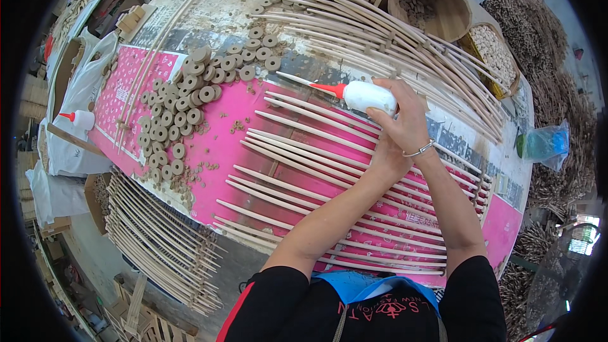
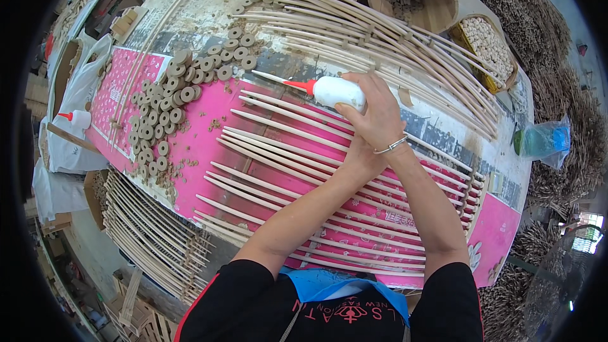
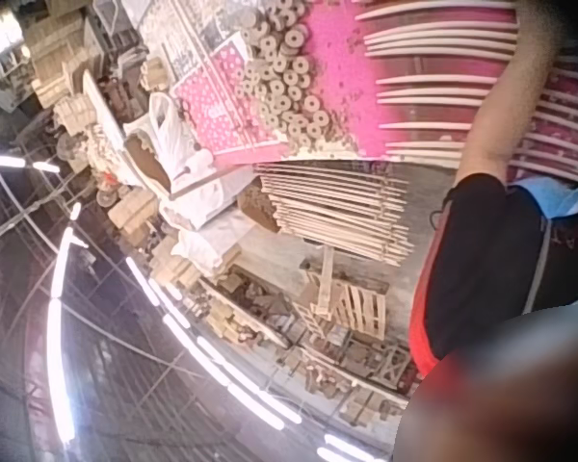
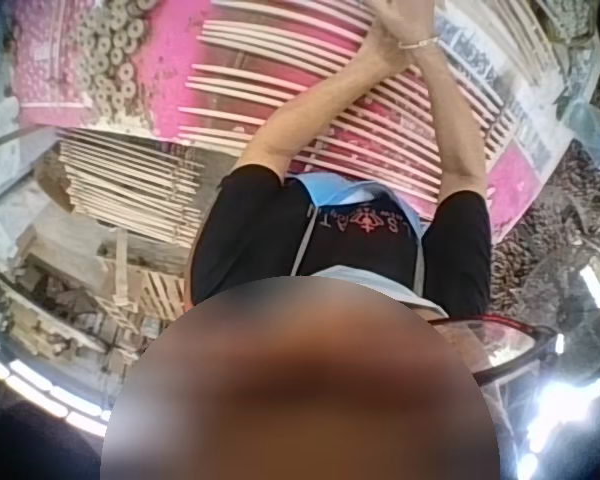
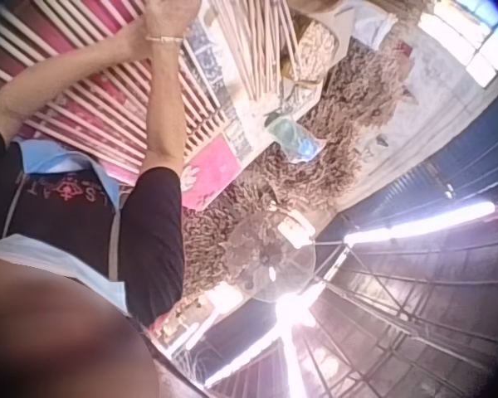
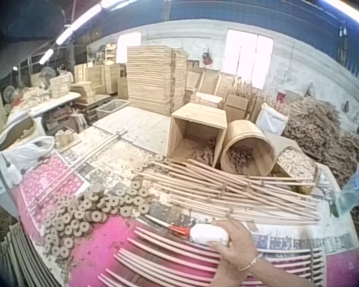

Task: Assembling a bamboo rack by gluing wooden rings onto bamboo poles.

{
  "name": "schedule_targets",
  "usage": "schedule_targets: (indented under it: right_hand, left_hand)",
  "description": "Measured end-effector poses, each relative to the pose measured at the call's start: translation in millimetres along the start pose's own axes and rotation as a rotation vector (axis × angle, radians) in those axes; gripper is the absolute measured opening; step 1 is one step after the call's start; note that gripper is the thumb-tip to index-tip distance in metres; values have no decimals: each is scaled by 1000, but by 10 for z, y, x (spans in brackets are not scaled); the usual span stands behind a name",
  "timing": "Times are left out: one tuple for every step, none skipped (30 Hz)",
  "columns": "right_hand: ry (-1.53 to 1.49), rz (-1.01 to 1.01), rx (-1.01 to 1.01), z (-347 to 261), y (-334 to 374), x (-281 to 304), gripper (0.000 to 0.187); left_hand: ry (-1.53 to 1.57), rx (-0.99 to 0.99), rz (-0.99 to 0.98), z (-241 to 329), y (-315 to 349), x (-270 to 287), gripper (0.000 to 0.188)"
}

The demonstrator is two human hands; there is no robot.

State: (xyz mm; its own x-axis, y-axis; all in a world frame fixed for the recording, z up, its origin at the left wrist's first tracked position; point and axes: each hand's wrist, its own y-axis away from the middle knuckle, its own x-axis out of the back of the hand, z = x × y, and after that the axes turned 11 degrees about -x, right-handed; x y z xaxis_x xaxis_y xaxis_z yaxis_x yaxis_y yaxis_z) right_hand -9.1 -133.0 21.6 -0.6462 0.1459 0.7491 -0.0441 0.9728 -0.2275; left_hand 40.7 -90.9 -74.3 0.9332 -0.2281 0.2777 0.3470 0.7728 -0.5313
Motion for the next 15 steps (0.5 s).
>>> schedule_targets:
  right_hand:
    - [3,2,0,-5,0,18,53]
    - [-25,-2,-19,-13,-1,31,53]
    - [-53,-6,-37,-18,-3,38,53]
    - [-55,-8,-37,-30,-11,17,53]
    - [-62,-5,-48,-48,-26,-14,53]
    - [-69,-2,-59,-57,-34,-35,54]
    - [-65,-1,-59,-48,-37,-22,54]
    - [-13,5,-35,-26,-36,-9,54]
    - [39,12,-11,-11,-37,12,54]
    - [34,7,-10,-8,-32,-2,54]
    - [32,9,1,-8,-25,-10,54]
    - [30,12,11,-12,-18,-16,55]
    - [32,12,10,-16,-10,5,55]
    - [0,11,4,-24,-1,28,55]
    - [-33,11,-2,-33,6,50,55]
  left_hand:
    - [45,34,-23,15,-17,1,46]
    - [48,32,-23,33,-29,1,46]
    - [1,-5,22,53,-37,0,46]
    - [-49,-39,67,58,-31,8,47]
    - [-50,-37,67,49,-23,15,47]
    - [-85,-44,33,40,-17,28,48]
    - [-115,-56,-2,25,-17,11,49]
    - [-112,-59,0,14,-14,-6,49]
    - [-190,-109,-21,7,-10,-27,50]
    - [-276,-150,-43,-6,12,-19,51]
    - [-280,-145,-42,-17,23,-20,51]
    - [-182,-78,-48,-27,28,-25,52]
    - [-77,-17,-53,-15,12,-29,52]
    - [-74,-18,-53,-5,5,-27,52]
    - [-31,-14,-31,4,-1,-22,54]
